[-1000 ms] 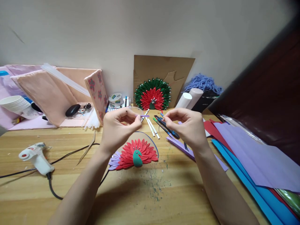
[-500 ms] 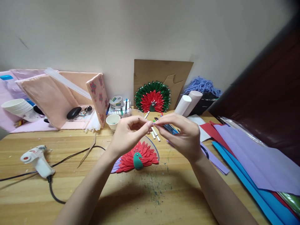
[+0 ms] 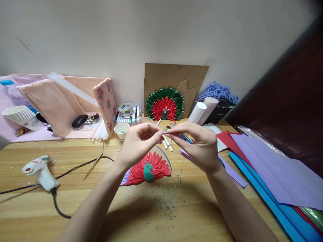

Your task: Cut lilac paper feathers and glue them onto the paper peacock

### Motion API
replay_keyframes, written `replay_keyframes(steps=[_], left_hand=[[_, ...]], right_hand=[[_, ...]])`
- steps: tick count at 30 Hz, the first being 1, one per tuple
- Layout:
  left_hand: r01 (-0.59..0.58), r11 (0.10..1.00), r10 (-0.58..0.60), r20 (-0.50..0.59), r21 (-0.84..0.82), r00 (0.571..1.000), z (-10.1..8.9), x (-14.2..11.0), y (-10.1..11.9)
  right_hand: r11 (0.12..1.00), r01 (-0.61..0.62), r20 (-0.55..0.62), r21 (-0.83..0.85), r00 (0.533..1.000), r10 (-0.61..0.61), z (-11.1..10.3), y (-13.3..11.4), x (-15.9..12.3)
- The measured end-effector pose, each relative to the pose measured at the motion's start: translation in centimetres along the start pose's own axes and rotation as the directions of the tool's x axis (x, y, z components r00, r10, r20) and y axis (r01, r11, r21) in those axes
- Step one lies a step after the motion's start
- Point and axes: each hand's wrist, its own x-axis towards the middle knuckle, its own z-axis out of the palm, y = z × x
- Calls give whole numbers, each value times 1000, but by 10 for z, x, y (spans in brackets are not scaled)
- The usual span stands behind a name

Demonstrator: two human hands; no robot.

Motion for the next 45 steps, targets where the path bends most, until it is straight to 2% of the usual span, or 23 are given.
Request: replay_keyframes(steps=[6, 15, 20, 24, 28, 32, 35, 39, 45], left_hand=[[31, 999, -31, -17, -12, 999, 1, 0, -1], [102, 994, -103, 11, 44, 995, -1, 0, -1], [97, 993, -98, 13, 69, 995, -2, 0, -5], [22, 994, -25, 24, 105, 999, -2, -1, -7], [-113, 967, 108, 34, 228, 994, -4, -1, -2], [-260, 901, 241, 99, 347, 966, -7, -4, 4], [-359, 833, 341, 122, 421, 932, -8, -6, 6], [-412, 771, 412, 113, 485, 904, -7, -8, 6], [-422, 754, 435, 99, 503, 895, -4, -8, 4]], right_hand=[[1000, 18, 27, 4, 999, -18, 1, 1, -1], [963, 236, 96, -133, 970, -224, 0, 3, 1], [970, 208, 108, -127, 975, -195, 1, 3, 1], [993, 101, 79, -56, 992, -97, 2, 1, 1], [997, -70, 57, 45, 996, 67, 4, -2, 0], [963, -219, 71, 160, 975, 210, 5, -3, 0], [931, -281, 98, 235, 959, 265, 5, -3, 0], [935, -260, 93, 239, 965, 245, 3, -3, 0], [986, -139, 52, 92, 990, 134, 1, -7, 0]])
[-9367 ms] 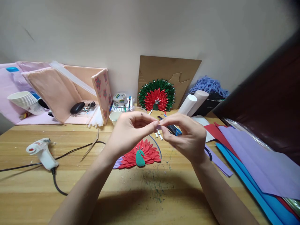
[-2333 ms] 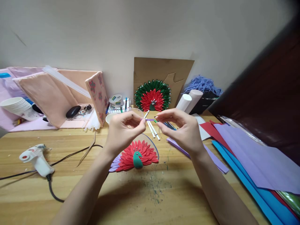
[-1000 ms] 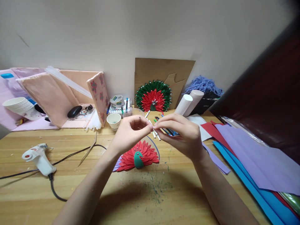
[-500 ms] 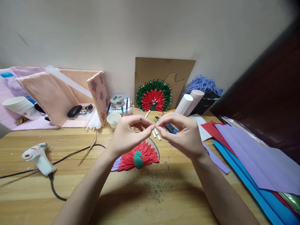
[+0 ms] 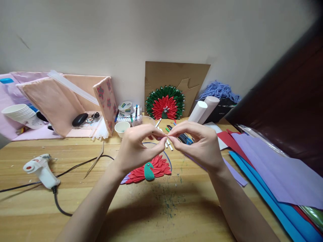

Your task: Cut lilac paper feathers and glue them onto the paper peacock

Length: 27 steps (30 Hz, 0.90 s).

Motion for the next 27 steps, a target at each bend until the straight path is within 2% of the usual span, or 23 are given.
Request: replay_keyframes(steps=[6, 10, 12, 14, 16, 18, 20, 22, 27], left_hand=[[41, 999, -41, -12, 28, 999, -1, 1, 4], [169, 986, -169, -52, -10, 984, -5, 2, 2], [231, 972, -233, -31, -52, 972, -5, 2, 1], [267, 959, -268, 8, -91, 963, -4, 3, 0], [290, 949, -287, 42, -124, 957, -1, 3, 0], [318, 937, -313, 57, -144, 948, 2, 4, 1], [345, 925, -340, 61, -161, 939, 4, 4, 2], [355, 916, -348, 70, -185, 935, 5, 4, 1], [368, 894, -357, 91, -255, 930, 3, 4, 0]], right_hand=[[992, 54, 10, -111, 999, -54, -6, -2, 1], [987, 23, -78, -156, 996, -35, -13, 4, 2], [988, 29, -66, -152, 997, -39, -14, 5, 3], [988, 76, 5, -137, 997, -76, -13, 5, 3], [976, 171, 75, -132, 984, -162, -10, 4, 3], [954, 263, 101, -143, 963, -251, -7, 3, 2], [940, 305, 95, -153, 951, -293, -6, 3, 2], [953, 263, 65, -150, 965, -256, -6, 2, 1], [1000, 8, -25, -20, 1000, -9, -8, 4, 0]])
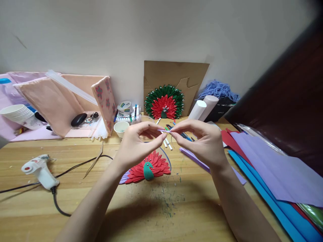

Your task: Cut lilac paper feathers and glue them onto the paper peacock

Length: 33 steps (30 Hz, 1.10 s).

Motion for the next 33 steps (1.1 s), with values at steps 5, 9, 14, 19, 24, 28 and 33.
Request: replay_keyframes(steps=[5, 9, 14, 19, 24, 28, 33], left_hand=[[70, 994, -69, 17, -80, 998, -1, 1, 0], [89, 991, -87, 24, -103, 996, 0, 2, -1], [92, 993, -91, 26, -76, 996, 0, 1, -2], [105, 992, -104, 18, -68, 994, 0, 2, -1], [103, 993, -102, 20, -64, 995, 0, 3, -1], [104, 992, -103, 17, -66, 995, 0, 2, 0], [98, 992, -98, 7, -77, 995, 0, 2, -3]], right_hand=[[988, -117, 15, 104, 993, 116, 1, 4, 1], [981, -153, 37, 117, 988, 150, 1, 4, 1], [989, -116, 28, 97, 993, 113, 1, 3, 2], [994, -83, 37, 66, 996, 81, 1, 1, 1], [993, -108, 38, 44, 994, 106, 1, 1, 0], [993, -118, 55, 6, 992, 118, 0, 0, 0], [995, -59, 33, -76, 998, 61, 0, -1, 0]])
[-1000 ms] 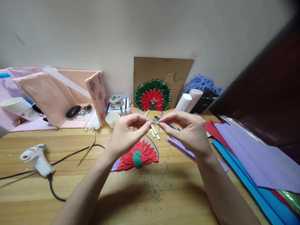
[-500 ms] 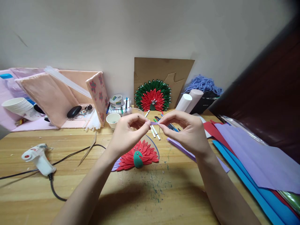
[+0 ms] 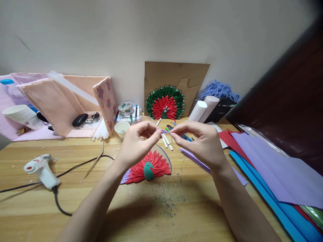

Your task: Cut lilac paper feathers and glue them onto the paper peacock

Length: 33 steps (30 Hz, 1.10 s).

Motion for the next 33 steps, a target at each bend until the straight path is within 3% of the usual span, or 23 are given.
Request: replay_keyframes(steps=[8, 14, 17, 24, 33], left_hand=[[0, 998, -3, -58, -64, 998, 0, 1, -5], [23, 995, -26, -33, -93, 999, 3, 1, -4], [20, 994, -24, -34, -105, 999, 4, 0, -4], [23, 996, -25, -18, -87, 1000, 4, -1, -4], [45, 995, -48, -27, -90, 999, 5, 0, -4]], right_hand=[[979, 153, -48, -134, 986, -161, 1, -1, 1], [953, 246, -41, -175, 966, -257, 4, 1, 1], [963, 226, -39, -148, 971, -234, 5, 0, 1], [999, 46, 3, -16, 999, -46, 3, -3, 1], [993, 104, -30, -59, 994, -106, 4, 0, 0]])
